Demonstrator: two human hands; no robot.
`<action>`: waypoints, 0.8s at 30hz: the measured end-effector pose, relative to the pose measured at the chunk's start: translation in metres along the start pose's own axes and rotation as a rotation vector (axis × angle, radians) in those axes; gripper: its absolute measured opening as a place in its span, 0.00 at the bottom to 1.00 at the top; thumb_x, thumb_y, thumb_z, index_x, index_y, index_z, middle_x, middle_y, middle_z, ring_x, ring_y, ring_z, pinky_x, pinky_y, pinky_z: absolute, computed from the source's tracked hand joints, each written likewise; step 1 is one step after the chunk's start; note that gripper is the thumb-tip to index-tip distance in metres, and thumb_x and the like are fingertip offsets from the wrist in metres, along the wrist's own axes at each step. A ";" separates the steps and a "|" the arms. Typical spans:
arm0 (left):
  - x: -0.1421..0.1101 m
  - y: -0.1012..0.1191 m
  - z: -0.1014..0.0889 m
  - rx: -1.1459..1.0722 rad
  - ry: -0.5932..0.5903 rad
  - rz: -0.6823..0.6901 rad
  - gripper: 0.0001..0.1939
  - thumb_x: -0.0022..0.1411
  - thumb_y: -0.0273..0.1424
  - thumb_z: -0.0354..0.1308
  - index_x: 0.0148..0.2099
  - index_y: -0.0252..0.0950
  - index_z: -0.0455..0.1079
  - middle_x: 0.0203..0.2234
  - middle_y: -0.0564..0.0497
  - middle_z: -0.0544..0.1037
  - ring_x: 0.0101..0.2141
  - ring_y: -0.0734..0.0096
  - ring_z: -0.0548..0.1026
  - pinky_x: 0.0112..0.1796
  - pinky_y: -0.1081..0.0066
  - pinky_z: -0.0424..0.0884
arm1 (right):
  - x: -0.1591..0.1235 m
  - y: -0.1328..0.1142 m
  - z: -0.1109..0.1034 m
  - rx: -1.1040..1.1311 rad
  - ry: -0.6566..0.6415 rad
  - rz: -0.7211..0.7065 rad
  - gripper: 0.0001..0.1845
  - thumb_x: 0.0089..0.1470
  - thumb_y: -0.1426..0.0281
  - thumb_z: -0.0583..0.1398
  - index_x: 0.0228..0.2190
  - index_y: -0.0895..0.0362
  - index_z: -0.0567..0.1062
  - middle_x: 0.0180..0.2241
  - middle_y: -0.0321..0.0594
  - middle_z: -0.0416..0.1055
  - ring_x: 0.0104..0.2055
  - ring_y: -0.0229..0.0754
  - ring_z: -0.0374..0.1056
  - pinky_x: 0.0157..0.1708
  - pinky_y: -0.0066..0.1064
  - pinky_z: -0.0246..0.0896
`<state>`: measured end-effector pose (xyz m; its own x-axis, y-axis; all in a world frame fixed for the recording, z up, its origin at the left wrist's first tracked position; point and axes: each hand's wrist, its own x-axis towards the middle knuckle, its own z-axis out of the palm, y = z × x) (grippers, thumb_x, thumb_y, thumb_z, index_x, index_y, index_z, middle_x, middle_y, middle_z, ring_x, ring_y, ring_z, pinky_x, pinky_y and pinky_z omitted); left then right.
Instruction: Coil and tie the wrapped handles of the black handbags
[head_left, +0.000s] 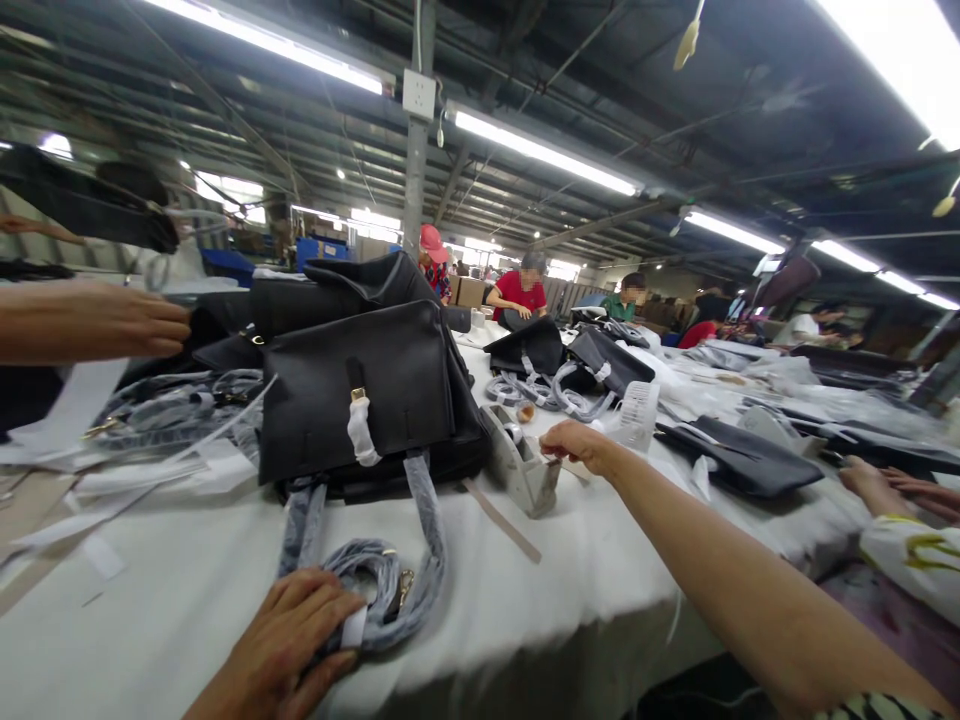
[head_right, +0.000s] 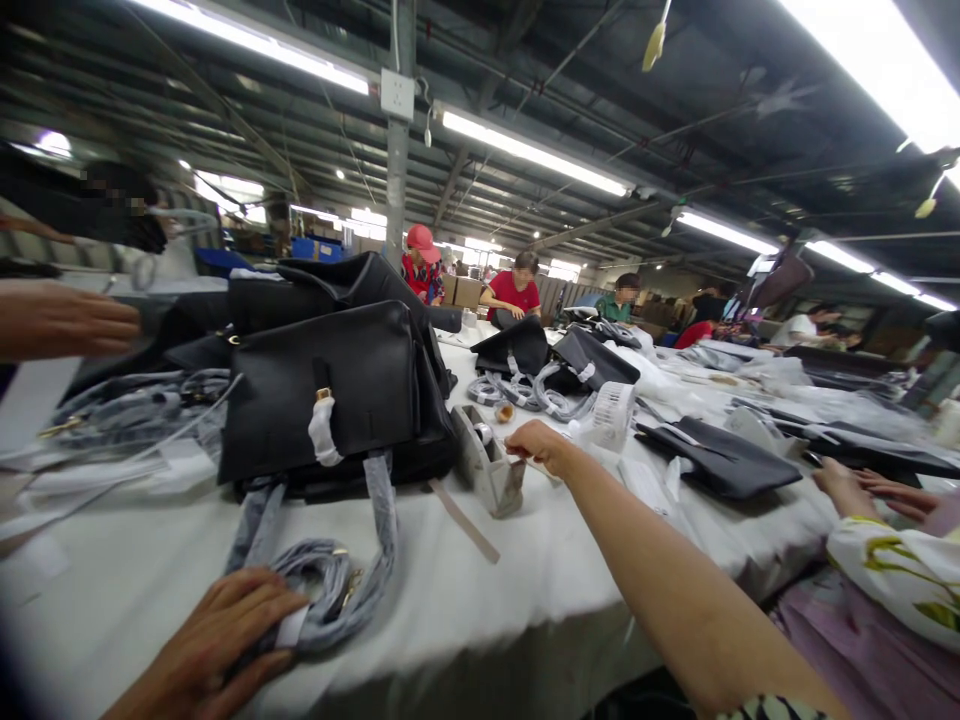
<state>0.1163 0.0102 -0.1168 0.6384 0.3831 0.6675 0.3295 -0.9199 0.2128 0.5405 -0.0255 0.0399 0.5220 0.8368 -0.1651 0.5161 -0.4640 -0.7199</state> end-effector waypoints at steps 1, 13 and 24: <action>0.000 0.000 0.000 -0.001 -0.005 0.000 0.17 0.63 0.46 0.55 0.49 0.44 0.71 0.41 0.50 0.78 0.45 0.61 0.71 0.48 0.68 0.67 | -0.001 0.000 -0.002 0.026 -0.008 0.008 0.09 0.45 0.71 0.60 0.18 0.62 0.70 0.20 0.35 0.67 0.19 0.28 0.53 0.19 0.24 0.41; -0.001 -0.005 0.000 -0.004 -0.066 -0.009 0.18 0.61 0.45 0.58 0.50 0.43 0.73 0.41 0.48 0.78 0.46 0.58 0.71 0.48 0.64 0.68 | -0.037 0.022 -0.016 0.329 -0.071 0.161 0.14 0.47 0.68 0.63 0.19 0.59 0.63 0.16 0.29 0.59 0.16 0.26 0.50 0.16 0.21 0.42; -0.002 -0.008 -0.003 0.028 -0.110 0.013 0.19 0.62 0.44 0.58 0.51 0.43 0.71 0.42 0.48 0.77 0.47 0.57 0.71 0.47 0.63 0.68 | -0.056 0.042 -0.006 0.460 -0.039 0.169 0.09 0.47 0.72 0.63 0.22 0.60 0.67 0.18 0.31 0.63 0.17 0.27 0.53 0.16 0.20 0.45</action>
<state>0.1106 0.0166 -0.1173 0.7144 0.3798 0.5877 0.3395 -0.9225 0.1835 0.5365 -0.0933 0.0230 0.5420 0.7754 -0.3241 0.0684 -0.4251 -0.9025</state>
